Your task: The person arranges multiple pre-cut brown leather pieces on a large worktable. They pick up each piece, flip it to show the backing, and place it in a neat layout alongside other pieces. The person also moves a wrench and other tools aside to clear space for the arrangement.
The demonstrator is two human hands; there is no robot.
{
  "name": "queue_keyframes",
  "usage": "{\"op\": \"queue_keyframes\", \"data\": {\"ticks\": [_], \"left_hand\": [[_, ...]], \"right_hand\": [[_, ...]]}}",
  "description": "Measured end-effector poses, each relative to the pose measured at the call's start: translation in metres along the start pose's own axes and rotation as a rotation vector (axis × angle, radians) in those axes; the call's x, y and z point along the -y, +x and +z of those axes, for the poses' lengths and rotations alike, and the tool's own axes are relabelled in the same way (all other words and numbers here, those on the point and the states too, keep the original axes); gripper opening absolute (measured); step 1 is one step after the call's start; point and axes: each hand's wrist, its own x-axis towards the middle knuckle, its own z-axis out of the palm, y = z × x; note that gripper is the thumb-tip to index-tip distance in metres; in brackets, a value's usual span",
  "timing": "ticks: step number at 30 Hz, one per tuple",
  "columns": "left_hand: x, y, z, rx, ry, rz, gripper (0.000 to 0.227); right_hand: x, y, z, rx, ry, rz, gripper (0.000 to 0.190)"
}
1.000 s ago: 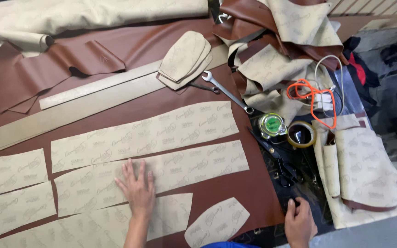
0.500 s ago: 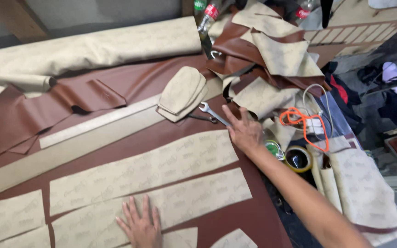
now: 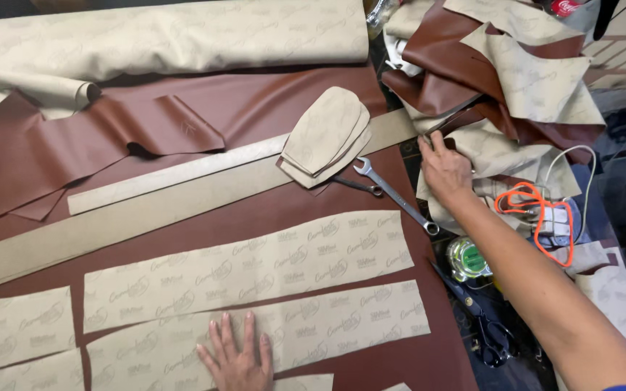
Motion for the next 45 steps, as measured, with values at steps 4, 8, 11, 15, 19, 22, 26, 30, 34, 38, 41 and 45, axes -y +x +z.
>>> {"op": "queue_keyframes", "data": {"ticks": [4,8,11,15,19,22,26,30,34,38,41,45], "left_hand": [[-0.001,0.005,0.003,-0.078,-0.031,0.028,0.054],[-0.004,0.009,0.007,-0.095,-0.03,0.012,0.055],[-0.006,0.008,0.0,-0.066,-0.017,0.013,0.056],[-0.011,0.01,-0.011,-0.018,-0.004,0.007,0.055],[-0.018,0.013,-0.024,-0.088,-0.077,0.015,0.054],[-0.024,0.033,-0.037,-0.126,-0.156,-0.025,0.052],[-0.027,0.129,-0.052,-0.188,-0.213,-0.015,0.056],[-0.008,0.258,-0.071,0.04,-0.076,-0.14,0.069],[0.001,0.315,-0.086,0.137,-0.005,-0.152,0.07],[0.013,0.352,-0.082,0.126,-0.032,-0.116,0.067],[0.023,0.378,-0.081,0.122,-0.044,-0.103,0.068],[0.03,0.415,-0.081,0.143,-0.061,-0.108,0.069]], "right_hand": [[-0.006,0.005,-0.004,-0.013,0.042,0.023,0.043],[-0.01,0.011,0.003,0.012,0.029,0.045,0.043],[-0.01,0.02,0.004,0.116,-0.007,0.112,0.039],[0.009,0.031,-0.01,0.172,-0.065,0.196,0.034],[0.062,0.028,-0.06,0.084,0.057,0.216,0.044],[0.126,-0.012,-0.085,0.006,0.228,0.126,0.04],[0.207,-0.063,-0.088,0.264,0.501,0.13,0.042],[0.232,-0.089,-0.072,-0.035,0.395,0.108,0.036],[0.235,-0.085,-0.065,-0.037,0.379,0.141,0.036],[0.235,-0.09,-0.063,-0.043,0.369,0.173,0.034],[0.237,-0.09,-0.064,-0.025,0.356,0.161,0.034],[0.237,-0.09,-0.064,-0.018,0.323,0.164,0.035]]}}
